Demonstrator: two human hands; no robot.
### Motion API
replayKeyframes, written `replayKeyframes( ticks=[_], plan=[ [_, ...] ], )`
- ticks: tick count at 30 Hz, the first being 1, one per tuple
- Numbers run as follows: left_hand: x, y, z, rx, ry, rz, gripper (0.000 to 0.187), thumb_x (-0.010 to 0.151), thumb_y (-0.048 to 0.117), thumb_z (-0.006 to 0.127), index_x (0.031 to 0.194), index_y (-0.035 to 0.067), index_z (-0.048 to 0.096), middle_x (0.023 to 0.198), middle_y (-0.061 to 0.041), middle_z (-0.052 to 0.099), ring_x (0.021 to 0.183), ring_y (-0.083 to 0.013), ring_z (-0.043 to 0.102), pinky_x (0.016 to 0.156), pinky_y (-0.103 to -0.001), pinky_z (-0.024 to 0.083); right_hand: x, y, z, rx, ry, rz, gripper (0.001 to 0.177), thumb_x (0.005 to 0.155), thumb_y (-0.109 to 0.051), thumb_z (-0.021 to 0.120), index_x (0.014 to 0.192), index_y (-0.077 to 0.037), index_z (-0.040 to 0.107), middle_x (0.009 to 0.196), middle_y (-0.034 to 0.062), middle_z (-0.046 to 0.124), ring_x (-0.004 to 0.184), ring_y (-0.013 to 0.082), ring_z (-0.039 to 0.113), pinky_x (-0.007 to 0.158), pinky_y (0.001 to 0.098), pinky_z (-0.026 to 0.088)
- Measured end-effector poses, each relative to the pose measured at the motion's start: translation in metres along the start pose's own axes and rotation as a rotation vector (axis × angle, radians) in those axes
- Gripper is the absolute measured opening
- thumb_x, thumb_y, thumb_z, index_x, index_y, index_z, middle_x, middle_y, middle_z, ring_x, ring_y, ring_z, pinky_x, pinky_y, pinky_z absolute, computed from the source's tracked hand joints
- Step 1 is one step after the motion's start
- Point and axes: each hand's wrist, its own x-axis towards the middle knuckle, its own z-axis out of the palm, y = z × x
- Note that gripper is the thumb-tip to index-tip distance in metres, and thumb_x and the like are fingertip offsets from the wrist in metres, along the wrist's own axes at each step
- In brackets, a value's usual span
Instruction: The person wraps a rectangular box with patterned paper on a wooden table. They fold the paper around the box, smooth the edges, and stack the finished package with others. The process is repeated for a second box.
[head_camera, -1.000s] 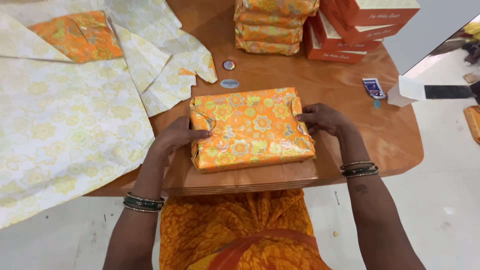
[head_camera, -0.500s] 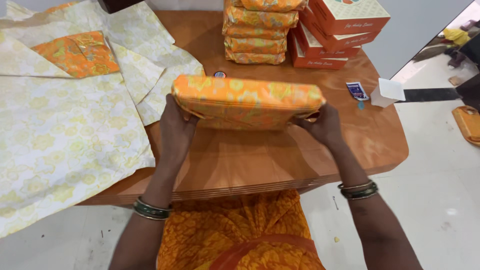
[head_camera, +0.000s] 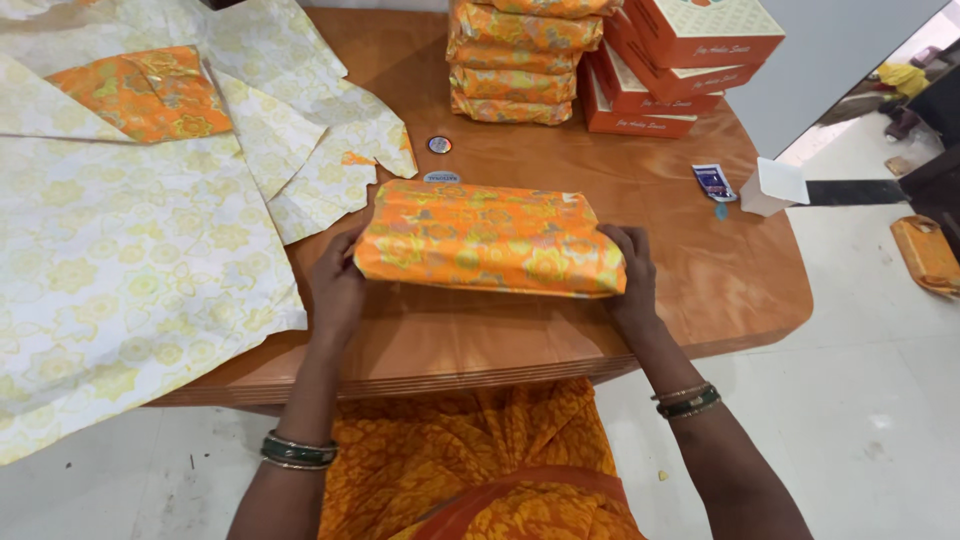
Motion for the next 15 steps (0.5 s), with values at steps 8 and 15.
replayKeyframes(
  ticks=[8,15],
  plan=[
    [0.004,-0.006,-0.016,-0.052,-0.096,-0.424,0.044,0.095,0.03,0.068,0.125,-0.002,0.063,0.1,-0.004,0.068,0.084,-0.0114,0.062,0.073,-0.028,0.05,-0.024,0.018,-0.016,0.476,-0.324,0.228,0.066,0.083,0.008,0.06,0.147,-0.004,0.052,0.141,0.0162,0.061,0.13,0.0262,0.06,0.107,0.0363,0.05],
    [0.0,0.008,0.004,0.09,-0.191,-0.302,0.056,0.081,0.029,0.082,0.121,-0.007,0.065,0.102,-0.01,0.07,0.092,-0.016,0.066,0.082,-0.031,0.054,-0.024,0.042,-0.017,0.758,-0.347,0.633,0.059,0.1,-0.015,0.066,0.153,0.001,0.047,0.135,0.0179,0.063,0.122,0.0156,0.06,0.102,0.0297,0.05]
  ],
)
